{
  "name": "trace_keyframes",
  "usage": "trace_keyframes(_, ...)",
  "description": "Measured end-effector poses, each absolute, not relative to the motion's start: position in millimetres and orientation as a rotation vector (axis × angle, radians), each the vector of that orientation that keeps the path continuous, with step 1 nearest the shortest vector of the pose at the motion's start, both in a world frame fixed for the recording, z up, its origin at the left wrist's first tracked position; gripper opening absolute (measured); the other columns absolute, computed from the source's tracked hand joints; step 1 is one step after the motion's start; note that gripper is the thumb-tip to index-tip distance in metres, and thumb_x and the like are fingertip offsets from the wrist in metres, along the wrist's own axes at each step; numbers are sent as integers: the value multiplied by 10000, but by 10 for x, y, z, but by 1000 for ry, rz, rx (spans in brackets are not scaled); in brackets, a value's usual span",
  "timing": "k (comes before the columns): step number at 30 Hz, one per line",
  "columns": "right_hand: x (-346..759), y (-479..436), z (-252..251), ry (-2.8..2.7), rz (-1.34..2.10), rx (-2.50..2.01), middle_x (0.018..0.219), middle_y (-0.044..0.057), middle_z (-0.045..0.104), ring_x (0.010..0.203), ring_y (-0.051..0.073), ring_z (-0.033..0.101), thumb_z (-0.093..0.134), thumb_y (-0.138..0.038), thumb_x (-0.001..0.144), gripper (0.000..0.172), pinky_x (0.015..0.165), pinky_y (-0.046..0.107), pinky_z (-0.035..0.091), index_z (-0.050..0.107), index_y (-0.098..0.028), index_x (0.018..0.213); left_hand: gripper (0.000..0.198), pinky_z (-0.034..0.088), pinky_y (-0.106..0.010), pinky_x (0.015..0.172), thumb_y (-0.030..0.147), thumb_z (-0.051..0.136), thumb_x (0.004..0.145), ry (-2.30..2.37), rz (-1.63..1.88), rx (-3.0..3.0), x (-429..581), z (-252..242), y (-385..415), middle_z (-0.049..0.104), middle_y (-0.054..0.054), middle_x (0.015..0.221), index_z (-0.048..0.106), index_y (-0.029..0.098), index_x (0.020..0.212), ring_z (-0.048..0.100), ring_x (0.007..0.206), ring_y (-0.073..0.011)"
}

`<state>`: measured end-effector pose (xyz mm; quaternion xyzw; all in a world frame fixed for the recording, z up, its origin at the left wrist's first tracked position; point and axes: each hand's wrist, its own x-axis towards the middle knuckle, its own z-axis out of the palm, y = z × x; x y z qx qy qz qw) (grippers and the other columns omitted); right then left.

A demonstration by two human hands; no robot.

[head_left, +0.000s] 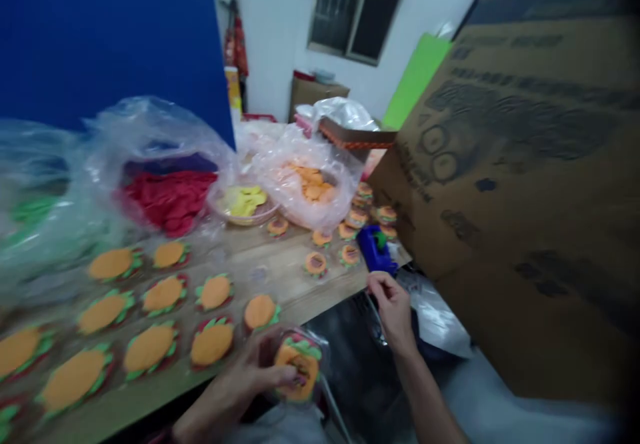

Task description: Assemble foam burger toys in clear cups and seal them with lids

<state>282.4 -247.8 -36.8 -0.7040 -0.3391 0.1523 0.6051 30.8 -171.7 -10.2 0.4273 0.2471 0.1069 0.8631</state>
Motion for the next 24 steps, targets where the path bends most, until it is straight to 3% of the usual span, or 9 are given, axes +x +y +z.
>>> trace_keyframes(3,3529,-2598,-437,-547,-65,-1702,648,-21,513,625,125,452,604,-494,699,330,589,231,376,509,-182,651,378,499,-320,678,257,767,578,611,275,634,392,-157,-1677,685,-87,845,632,153,914,646,758,-231)
trace_keyframes(8,3973,-2572,-508,-604,129,-1774,514,-35,525,484,114,444,666,-452,605,307,447,213,327,608,-152,638,268,537,-361,742,239,663,710,863,400,318,516,-111,-1637,700,-72,908,620,151,960,669,825,-236)
trace_keyframes(14,3874,-2386,-551,-587,180,-1733,574,4,584,573,125,489,670,-301,607,147,508,231,393,644,-161,572,224,535,-480,788,159,628,723,884,504,295,565,82,-1521,702,-71,886,593,129,942,676,808,-263)
trace_keyframes(20,3707,-2395,-761,-331,97,-1575,680,-13,524,590,110,494,679,-423,549,294,538,279,490,570,-164,639,128,535,-435,808,162,634,740,878,629,247,536,57,-1434,703,-61,838,632,126,863,673,783,-213)
trace_keyframes(24,3651,-2418,-981,-252,95,-1511,673,-33,467,588,94,470,704,-436,472,353,581,311,505,521,-168,612,160,527,-376,814,170,713,674,789,772,242,523,2,-1387,703,-43,856,662,132,821,658,778,-176)
